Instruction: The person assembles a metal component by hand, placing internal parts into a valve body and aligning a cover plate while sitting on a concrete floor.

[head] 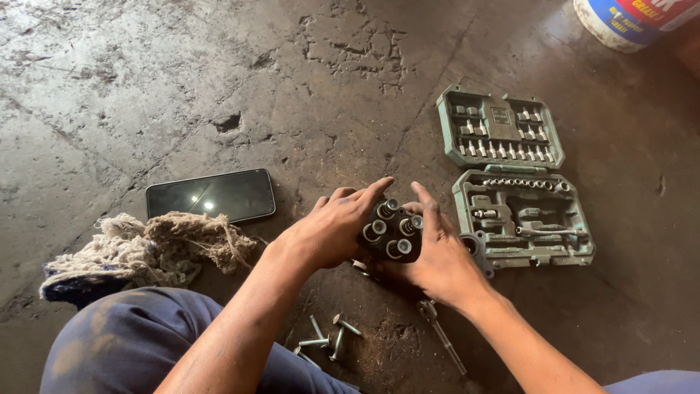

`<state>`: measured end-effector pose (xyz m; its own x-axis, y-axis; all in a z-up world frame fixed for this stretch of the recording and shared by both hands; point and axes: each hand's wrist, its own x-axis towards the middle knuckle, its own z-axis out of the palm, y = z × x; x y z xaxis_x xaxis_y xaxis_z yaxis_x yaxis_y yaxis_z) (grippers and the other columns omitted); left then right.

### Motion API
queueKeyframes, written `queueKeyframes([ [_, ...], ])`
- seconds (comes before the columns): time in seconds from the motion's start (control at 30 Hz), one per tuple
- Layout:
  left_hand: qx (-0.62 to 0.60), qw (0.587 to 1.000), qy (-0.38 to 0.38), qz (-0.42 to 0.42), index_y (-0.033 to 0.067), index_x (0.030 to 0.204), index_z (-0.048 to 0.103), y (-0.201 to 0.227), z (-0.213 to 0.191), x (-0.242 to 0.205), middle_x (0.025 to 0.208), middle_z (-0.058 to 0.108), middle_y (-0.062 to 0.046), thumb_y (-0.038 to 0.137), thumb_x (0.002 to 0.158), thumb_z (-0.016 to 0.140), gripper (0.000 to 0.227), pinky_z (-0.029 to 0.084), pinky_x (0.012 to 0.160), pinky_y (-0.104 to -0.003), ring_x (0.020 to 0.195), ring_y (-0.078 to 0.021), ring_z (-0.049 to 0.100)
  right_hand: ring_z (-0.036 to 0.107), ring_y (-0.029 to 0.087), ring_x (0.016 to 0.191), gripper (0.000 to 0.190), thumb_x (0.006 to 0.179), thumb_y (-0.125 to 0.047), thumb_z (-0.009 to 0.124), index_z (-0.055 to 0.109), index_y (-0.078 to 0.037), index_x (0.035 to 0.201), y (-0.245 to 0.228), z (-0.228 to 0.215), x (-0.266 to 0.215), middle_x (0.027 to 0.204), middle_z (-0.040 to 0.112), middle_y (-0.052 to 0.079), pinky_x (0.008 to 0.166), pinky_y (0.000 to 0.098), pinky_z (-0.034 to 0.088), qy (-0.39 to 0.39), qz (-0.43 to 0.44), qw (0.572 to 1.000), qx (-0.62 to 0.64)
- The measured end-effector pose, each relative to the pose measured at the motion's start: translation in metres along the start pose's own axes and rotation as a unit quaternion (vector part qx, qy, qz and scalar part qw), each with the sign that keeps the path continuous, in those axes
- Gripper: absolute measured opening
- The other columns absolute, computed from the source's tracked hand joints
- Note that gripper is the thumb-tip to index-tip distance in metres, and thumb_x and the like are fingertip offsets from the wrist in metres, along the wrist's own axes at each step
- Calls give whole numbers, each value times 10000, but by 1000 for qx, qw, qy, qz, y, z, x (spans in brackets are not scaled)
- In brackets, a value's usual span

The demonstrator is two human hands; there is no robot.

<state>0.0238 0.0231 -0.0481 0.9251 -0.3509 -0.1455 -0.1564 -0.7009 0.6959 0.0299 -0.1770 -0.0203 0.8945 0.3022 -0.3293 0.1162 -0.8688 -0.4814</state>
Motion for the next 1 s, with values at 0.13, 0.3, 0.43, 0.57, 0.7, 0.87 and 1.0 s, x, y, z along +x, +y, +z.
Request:
queueKeyframes([
  [0.13, 16, 1000, 23, 13, 257, 1600, 129, -2, 1, 0, 1501, 523, -59, 176, 685, 898, 1198, 352, 1152, -502, 1426, -328, 407, 523, 365, 1332, 1363, 671, -483, 897, -32, -185, 1624, -1, 3, -1, 1497, 465, 128, 1144, 442, 389, 18, -28, 999, -15],
  [0.3, 13, 1000, 17, 9, 260, 1598, 121, -3, 1, 3, 1461, 554, -67, 196, 664, 916, 1228, 345, 1150, -513, 1410, -337, 418, 536, 364, 1325, 1311, 674, -463, 898, -2, -165, 1579, -2, 5, -1, 1489, 477, 149, 1154, 437, 387, 24, -28, 999, -11],
  [0.43, -1, 999, 26, 19, 250, 1603, 133, -4, 0, 2, 1424, 602, -63, 196, 690, 906, 1197, 346, 1143, -525, 1384, -358, 440, 546, 372, 1319, 1289, 664, -427, 916, 46, -156, 1575, -4, 5, -2, 1466, 503, 160, 1143, 440, 399, 39, -33, 999, -12],
  [0.57, -2, 1000, 23, 12, 258, 1602, 137, -3, -2, 2, 1413, 601, -77, 201, 667, 912, 1216, 351, 1148, -515, 1377, -345, 457, 574, 367, 1298, 1274, 662, -417, 902, 53, -165, 1578, -6, 2, -3, 1477, 506, 145, 1132, 431, 418, 33, -34, 999, 6],
  [0.7, -14, 999, 30, 16, 253, 1588, 145, -1, -4, 1, 1406, 602, -79, 240, 676, 919, 1196, 338, 1154, -518, 1379, -344, 453, 590, 358, 1283, 1272, 692, -393, 883, 45, -201, 1629, -8, -3, -1, 1488, 504, 123, 1142, 439, 414, 20, -11, 1000, 7],
  [0.87, -16, 999, 34, 16, 265, 1595, 143, 3, -7, 0, 1422, 597, -71, 227, 670, 908, 1202, 329, 1169, -511, 1381, -339, 454, 590, 368, 1278, 1244, 684, -360, 898, 48, -182, 1574, -11, -6, -1, 1441, 537, 135, 1148, 474, 407, 33, -41, 999, -8],
  [1.0, -28, 999, 31, 8, 265, 1592, 143, 5, -11, 1, 1433, 582, -73, 239, 710, 898, 1161, 303, 1180, -519, 1405, -334, 431, 602, 367, 1252, 1296, 660, -387, 912, 50, -236, 1615, -15, -11, 0, 1444, 528, 125, 1127, 482, 426, 33, -11, 999, -16],
])
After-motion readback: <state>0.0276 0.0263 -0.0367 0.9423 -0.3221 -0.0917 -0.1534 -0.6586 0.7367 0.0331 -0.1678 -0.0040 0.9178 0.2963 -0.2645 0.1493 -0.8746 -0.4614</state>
